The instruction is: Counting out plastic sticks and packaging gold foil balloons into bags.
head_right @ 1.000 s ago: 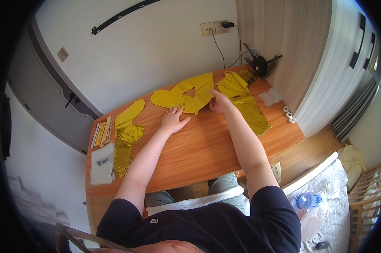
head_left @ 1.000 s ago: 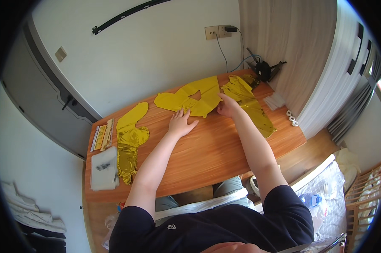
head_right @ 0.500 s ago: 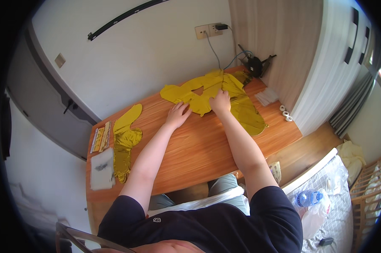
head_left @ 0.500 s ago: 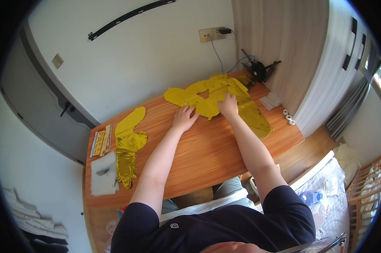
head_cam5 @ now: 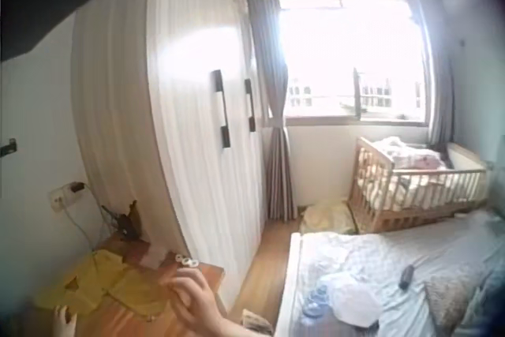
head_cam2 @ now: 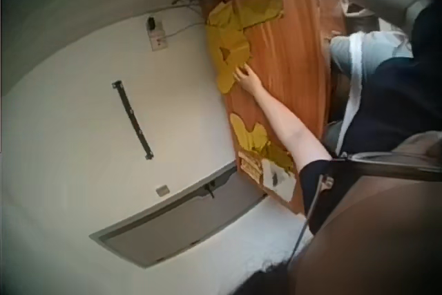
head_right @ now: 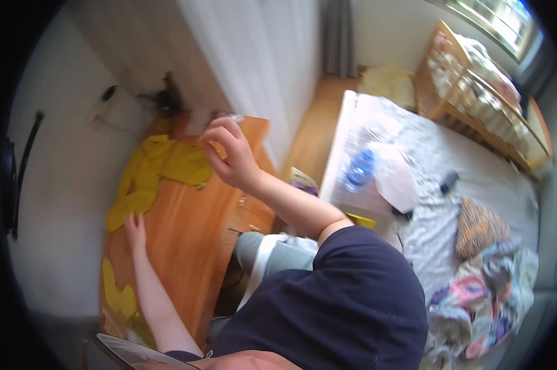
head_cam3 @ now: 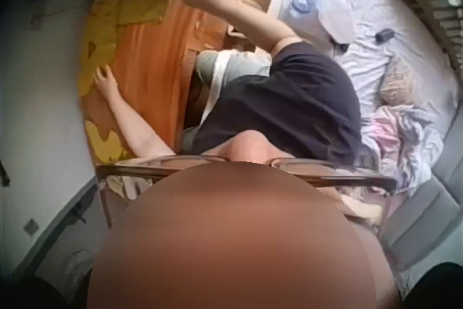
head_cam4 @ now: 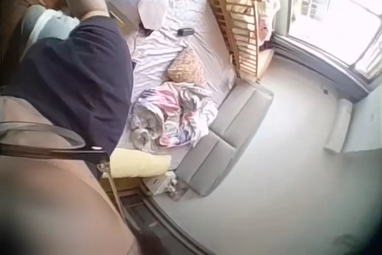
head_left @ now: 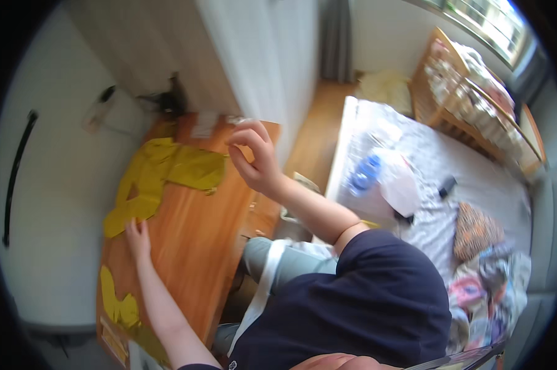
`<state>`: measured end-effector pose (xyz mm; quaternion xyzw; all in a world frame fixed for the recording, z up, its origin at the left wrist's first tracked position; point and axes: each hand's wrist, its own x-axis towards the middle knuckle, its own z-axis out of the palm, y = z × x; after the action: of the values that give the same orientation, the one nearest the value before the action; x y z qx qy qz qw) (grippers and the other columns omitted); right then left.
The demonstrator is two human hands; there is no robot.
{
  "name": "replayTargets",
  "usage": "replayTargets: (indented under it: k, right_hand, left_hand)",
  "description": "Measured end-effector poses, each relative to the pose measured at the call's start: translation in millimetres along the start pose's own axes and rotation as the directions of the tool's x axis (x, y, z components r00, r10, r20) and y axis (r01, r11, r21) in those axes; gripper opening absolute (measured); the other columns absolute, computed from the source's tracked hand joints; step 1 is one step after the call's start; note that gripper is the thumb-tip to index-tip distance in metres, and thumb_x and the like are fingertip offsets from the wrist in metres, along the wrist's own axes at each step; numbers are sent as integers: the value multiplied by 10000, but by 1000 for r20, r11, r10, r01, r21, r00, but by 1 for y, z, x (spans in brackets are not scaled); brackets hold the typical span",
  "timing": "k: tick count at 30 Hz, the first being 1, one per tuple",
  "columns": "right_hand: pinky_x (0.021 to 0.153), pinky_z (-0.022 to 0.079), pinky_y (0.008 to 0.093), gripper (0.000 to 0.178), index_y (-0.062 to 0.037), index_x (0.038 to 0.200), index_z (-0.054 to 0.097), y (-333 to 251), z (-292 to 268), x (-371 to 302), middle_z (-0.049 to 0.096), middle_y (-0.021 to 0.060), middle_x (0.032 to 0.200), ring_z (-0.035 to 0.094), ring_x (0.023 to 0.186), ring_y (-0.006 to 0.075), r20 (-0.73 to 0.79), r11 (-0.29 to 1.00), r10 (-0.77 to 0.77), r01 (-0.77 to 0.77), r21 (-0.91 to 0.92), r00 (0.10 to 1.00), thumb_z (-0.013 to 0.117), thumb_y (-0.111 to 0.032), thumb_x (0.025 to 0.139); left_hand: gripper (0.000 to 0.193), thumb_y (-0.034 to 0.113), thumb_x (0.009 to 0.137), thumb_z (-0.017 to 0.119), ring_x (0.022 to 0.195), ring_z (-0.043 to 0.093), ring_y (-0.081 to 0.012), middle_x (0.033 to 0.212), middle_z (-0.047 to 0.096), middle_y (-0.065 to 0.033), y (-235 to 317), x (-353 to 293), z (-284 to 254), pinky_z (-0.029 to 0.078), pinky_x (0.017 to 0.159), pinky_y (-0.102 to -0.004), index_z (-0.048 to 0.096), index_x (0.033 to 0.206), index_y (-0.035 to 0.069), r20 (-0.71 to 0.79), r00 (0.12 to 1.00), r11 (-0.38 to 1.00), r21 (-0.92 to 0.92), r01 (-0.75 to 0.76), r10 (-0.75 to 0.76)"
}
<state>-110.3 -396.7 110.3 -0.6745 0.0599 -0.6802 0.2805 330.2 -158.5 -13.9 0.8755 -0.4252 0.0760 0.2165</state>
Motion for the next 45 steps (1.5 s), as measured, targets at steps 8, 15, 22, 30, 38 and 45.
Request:
replayTargets:
  k: [8,15,22,30,38,45]
  right_hand:
    - [869,510,440,200,-83,1010,669,-44,-414,-181,636,129,1044,616,990,352,-192,218,208,-236,-947,959,671,-60,811]
    - [975,506,414,722,25,1300,578,-107,-600,-414,662,242,1205,649,1097,381,-740,-445,668,-756,-480,77,776,-420,768]
    - [982,495,416,943,-12,1358,529,6,-528,-424,636,222,1272,612,1186,361,-833,-354,522,-842,-408,183,899,-463,616]
    - [761,531,390,518,15,1016,712,9,-577,-431,740,159,926,719,846,273,-771,-239,617,-897,-372,155,865,-360,693]
    - [807,507,404,393,27,1227,601,-55,-504,-307,657,189,1006,645,922,354,-649,275,95,-646,-712,755,726,-146,897]
    - [888,496,449,443,-80,1120,590,-143,-296,-231,647,130,1060,619,1019,364,415,871,476,-350,-346,775,691,27,702]
  left_hand:
    - [526,362,1042,486,1354,420,-404,1463,438,-243,-3,24,16,404,1091,-441,480,1398,-25,-51,994,993,74,-93,97]
    - [462,268,1051,490,1410,379,-361,1544,363,-183,57,-4,11,412,1109,-451,445,1449,37,-225,940,962,-25,-270,258]
    - [427,183,1032,526,1431,353,-328,1552,362,-152,153,-62,-6,376,1130,-467,449,1423,31,-372,797,839,-80,-539,476]
    - [432,35,945,552,1384,406,-385,1501,411,-196,245,-185,-60,369,1120,-484,474,1369,46,-200,672,673,-73,-736,714]
    - [546,112,867,664,1354,436,-399,1468,435,-214,322,-268,-51,378,1112,-486,472,1375,63,4,616,571,-379,-728,788]
    - [1295,432,717,889,1481,275,-356,1632,190,-174,430,-333,18,249,1191,-453,5,1597,84,275,669,232,-960,155,691]
